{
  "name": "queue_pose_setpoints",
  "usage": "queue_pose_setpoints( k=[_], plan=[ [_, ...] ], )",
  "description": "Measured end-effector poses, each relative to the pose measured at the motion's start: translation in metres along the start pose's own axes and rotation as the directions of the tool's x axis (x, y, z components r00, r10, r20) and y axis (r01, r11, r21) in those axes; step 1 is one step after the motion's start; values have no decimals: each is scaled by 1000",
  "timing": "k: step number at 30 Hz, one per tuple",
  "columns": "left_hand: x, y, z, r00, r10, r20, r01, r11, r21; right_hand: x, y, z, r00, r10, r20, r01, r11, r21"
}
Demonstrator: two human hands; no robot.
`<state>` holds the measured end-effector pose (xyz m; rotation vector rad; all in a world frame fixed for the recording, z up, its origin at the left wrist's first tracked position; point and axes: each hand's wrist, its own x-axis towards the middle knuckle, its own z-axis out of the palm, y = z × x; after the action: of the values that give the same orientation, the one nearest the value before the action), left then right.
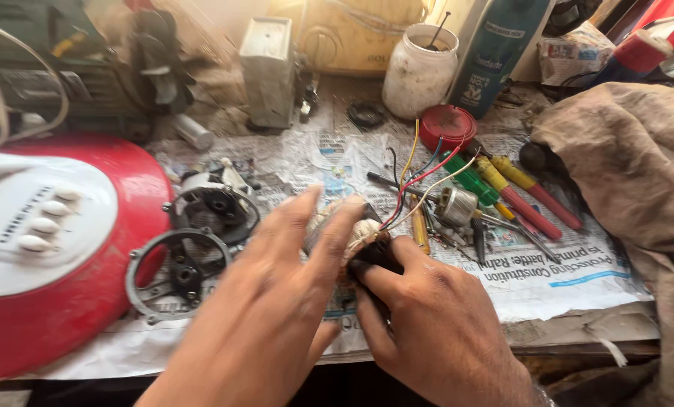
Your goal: The person holds a disassembled motor stator and repeatedly rubs its copper windings with a small rectangular block. The person rotates the stator to access different sides and continues the rubbing action throughout the clip.
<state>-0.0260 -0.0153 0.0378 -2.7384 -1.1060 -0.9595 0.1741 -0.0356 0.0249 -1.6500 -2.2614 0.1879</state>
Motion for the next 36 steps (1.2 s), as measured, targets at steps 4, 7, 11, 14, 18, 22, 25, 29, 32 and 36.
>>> queue_pose_setpoints(
  k=[4, 7, 11, 14, 18, 22, 25, 29, 32, 36],
  plan=[
    [13, -6, 23, 997, -71, -6, 66, 958, -279, 2, 2, -1, 999, -44, -11, 45, 999, 27],
    [13, -5, 32, 969, -235, 78, 246, 879, -408, 2, 2, 0, 993, -106, -48, 109, 992, 65],
    [9, -3, 37, 896, -423, 133, 441, 817, -372, -1, 1, 4, 990, -134, -45, 138, 986, 98],
    [5, -3, 40, 912, -409, 30, 387, 835, -390, -3, 2, 6, 995, -97, 14, 94, 987, 128],
    [1, -5, 42, 949, -309, -69, 247, 859, -447, -5, 4, 7, 995, -99, 21, 96, 990, 99],
    [-2, 0, 47, 949, -292, -121, 212, 872, -441, -7, 3, 5, 998, -62, 12, 60, 990, 124],
    [-3, 3, 49, 948, -293, -120, 214, 873, -439, -7, 1, 3, 995, -92, -28, 95, 988, 120],
    [-3, -1, 49, 953, -274, -126, 190, 870, -456, -5, -3, 5, 993, -97, -64, 105, 986, 128],
    [-4, -1, 49, 948, -296, -117, 210, 858, -469, -4, -3, 8, 999, -41, 4, 40, 993, 109],
    [-5, -1, 53, 943, -299, -149, 201, 864, -462, -5, 0, 10, 1000, -19, -2, 19, 991, 130]
  ],
)
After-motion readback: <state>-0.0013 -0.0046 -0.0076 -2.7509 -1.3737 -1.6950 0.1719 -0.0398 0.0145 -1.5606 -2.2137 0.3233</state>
